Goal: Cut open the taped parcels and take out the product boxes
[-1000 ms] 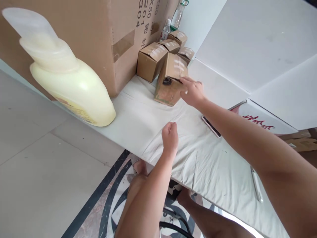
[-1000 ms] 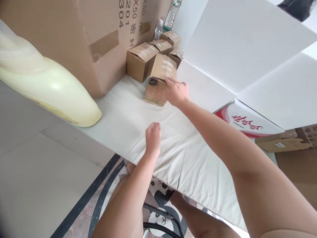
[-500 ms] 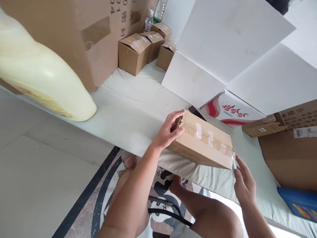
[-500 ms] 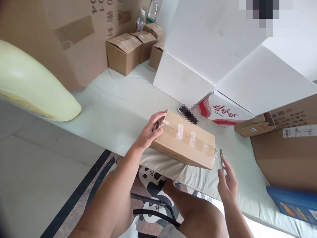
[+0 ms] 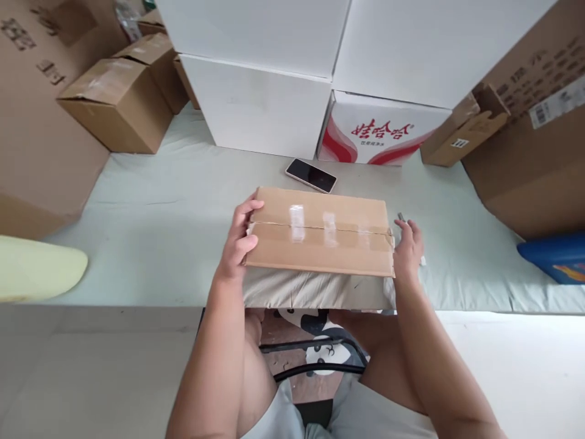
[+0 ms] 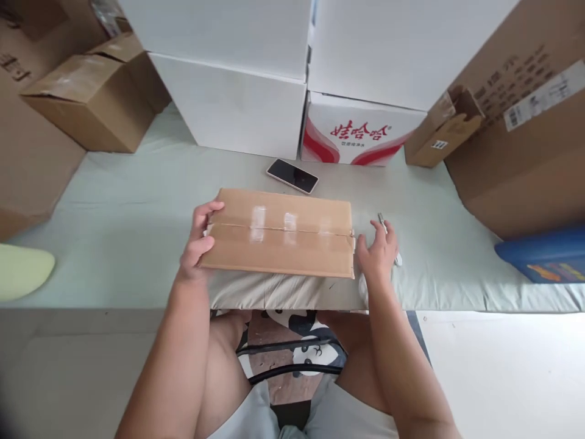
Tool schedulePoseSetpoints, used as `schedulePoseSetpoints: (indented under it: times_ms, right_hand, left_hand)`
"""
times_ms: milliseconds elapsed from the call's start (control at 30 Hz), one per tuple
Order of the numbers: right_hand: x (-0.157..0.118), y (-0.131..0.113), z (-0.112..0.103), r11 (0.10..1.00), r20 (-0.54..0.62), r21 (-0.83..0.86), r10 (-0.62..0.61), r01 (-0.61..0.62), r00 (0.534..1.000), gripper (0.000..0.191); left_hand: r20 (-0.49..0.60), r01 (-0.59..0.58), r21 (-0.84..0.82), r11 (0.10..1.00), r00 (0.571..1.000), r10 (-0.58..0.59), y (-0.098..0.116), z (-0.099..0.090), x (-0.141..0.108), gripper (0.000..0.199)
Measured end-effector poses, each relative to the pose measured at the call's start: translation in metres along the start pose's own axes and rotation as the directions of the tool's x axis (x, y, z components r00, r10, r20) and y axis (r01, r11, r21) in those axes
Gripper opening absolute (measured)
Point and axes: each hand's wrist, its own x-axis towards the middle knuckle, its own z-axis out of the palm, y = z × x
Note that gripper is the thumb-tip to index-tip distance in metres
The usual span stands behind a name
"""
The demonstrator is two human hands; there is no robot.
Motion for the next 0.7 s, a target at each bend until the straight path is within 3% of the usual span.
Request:
schedulePoseSetpoints:
  times_ms: [67, 133, 300, 400, 467, 533, 600, 700]
  right_hand:
    - [0.005, 0.004, -0.003, 0.986, -0.029, -0.032, 0.165, -0.166, 0.986, 0.062]
    - [0.010, 0.008, -0.006, 0.970, 0.021, -0.070, 0.237, -0.235, 0.971, 0.058]
    - [0.018, 0.017, -0.013, 0.983, 0.066, 0.083, 0.162, -0.167, 0.985, 0.043]
    - [0.021, 0.014, -0.015, 0.943, 0.000, 0.300, 0.149, -0.143, 0.989, 0.045]
    - [0.021, 0.006, -0.017, 0.784, -0.098, 0.615, 0.189, -0.090, 0.977, 0.047]
    - [0.018, -0.003, -0.023, 0.485, -0.155, 0.875, 0.268, 0.006, 0.951, 0.049]
    - [0.011, -0.008, -0.035, 0.242, -0.166, 0.967, 0.334, 0.086, 0.928, 0.051]
    - [-0.003, -0.001, -0.064, 0.086, -0.226, 0.974, 0.356, 0.210, 0.907, 0.050]
  left_hand:
    - [-0.075, -0.009, 0.004, 1.000, 0.997, 0.009, 0.002, 0.002, 0.004, 0.053]
    - [-0.131, -0.041, -0.002, 0.999, 0.990, 0.041, 0.004, 0.007, 0.007, 0.048]
    - [-0.046, 0.013, 0.037, 0.999, 0.999, -0.011, 0.014, 0.023, 0.006, 0.044]
    - [-0.009, 0.061, 0.048, 0.997, 0.998, -0.060, 0.019, 0.033, -0.004, 0.052]
    - [-0.003, 0.065, 0.066, 0.996, 0.998, -0.065, 0.022, 0.042, -0.013, 0.057]
    - [0.011, 0.059, 0.077, 0.995, 0.998, -0.060, 0.026, 0.051, -0.024, 0.058]
    - [0.042, 0.082, 0.067, 0.994, 0.996, -0.085, 0.031, 0.059, -0.033, 0.060]
    - [0.075, 0.176, 0.045, 0.983, 0.981, -0.179, 0.035, 0.069, -0.041, 0.060]
